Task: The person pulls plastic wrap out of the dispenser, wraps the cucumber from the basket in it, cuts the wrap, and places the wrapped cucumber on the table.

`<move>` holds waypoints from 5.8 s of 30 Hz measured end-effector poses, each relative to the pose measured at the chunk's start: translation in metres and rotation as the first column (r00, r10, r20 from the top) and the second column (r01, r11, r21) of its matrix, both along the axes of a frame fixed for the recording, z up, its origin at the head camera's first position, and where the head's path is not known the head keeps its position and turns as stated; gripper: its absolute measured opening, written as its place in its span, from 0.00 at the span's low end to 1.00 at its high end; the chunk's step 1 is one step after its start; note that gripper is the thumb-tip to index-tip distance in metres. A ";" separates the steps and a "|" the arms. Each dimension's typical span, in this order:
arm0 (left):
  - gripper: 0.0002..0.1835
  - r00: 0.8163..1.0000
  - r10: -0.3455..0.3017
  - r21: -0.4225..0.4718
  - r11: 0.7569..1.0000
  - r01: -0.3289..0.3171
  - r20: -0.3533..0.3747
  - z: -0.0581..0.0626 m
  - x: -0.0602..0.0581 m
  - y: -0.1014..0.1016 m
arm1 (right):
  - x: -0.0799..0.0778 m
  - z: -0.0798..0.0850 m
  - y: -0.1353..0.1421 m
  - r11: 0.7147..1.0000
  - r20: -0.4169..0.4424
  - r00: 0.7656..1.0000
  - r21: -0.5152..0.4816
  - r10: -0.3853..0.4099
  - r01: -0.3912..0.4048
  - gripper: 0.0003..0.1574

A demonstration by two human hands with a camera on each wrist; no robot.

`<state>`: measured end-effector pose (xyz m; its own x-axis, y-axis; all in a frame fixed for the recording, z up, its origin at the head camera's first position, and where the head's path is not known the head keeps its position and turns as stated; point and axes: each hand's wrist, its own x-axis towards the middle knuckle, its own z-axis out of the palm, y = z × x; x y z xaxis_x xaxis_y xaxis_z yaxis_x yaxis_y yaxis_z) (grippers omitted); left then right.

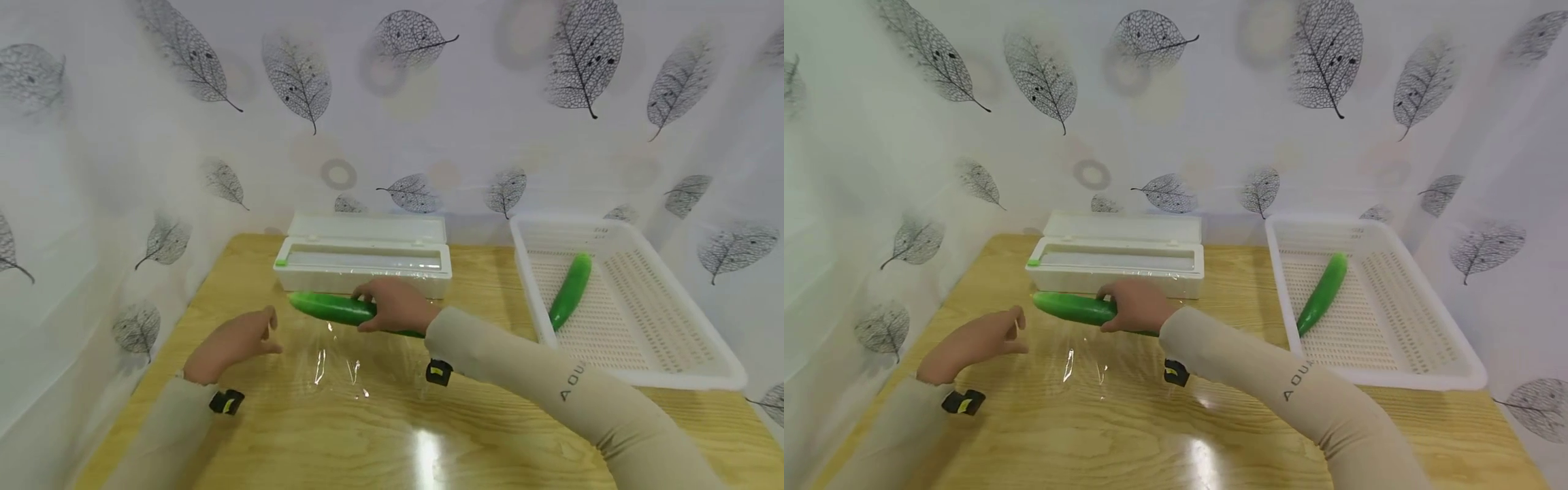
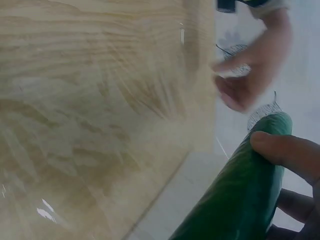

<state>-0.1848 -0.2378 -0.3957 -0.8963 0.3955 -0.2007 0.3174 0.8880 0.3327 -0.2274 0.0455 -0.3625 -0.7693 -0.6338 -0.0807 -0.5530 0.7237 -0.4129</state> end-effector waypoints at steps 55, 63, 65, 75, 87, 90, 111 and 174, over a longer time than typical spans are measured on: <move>0.24 0.986 -0.155 0.116 0.980 0.161 -0.060 -0.043 0.002 0.033 | 0.030 -0.051 0.046 1.000 0.103 0.995 0.012 -0.011 0.010 0.24; 0.25 0.987 -0.154 0.123 0.980 0.159 -0.044 -0.043 0.000 0.030 | 0.032 -0.063 0.079 0.998 0.196 0.980 -0.035 -0.035 0.043 0.21; 0.25 0.987 -0.154 0.122 0.980 0.158 -0.042 -0.042 0.000 0.030 | 0.033 -0.065 0.080 0.997 0.218 0.975 -0.056 -0.039 0.052 0.20; 0.28 0.985 -0.164 0.091 0.981 0.169 -0.061 -0.039 0.003 0.030 | 0.038 -0.068 0.081 0.994 0.247 0.968 -0.093 -0.035 0.060 0.19; 0.29 0.971 -0.225 0.093 0.968 0.232 -0.080 -0.040 0.010 0.063 | 0.042 -0.075 0.086 0.988 0.261 0.965 -0.143 -0.009 0.048 0.20; 0.27 0.976 -0.205 0.095 0.973 0.212 -0.069 -0.040 0.010 0.066 | 0.044 -0.076 0.088 0.988 0.248 0.969 -0.142 -0.020 0.056 0.21; 0.24 0.985 -0.170 0.100 0.980 0.172 -0.025 -0.040 0.006 0.068 | 0.076 -0.085 0.083 0.953 -0.273 0.918 0.180 0.287 -0.244 0.07; 0.24 0.919 -0.350 -0.064 0.937 0.344 -0.183 -0.032 0.009 0.119 | 0.031 -0.059 0.088 0.993 0.205 0.975 -0.100 0.081 -0.062 0.07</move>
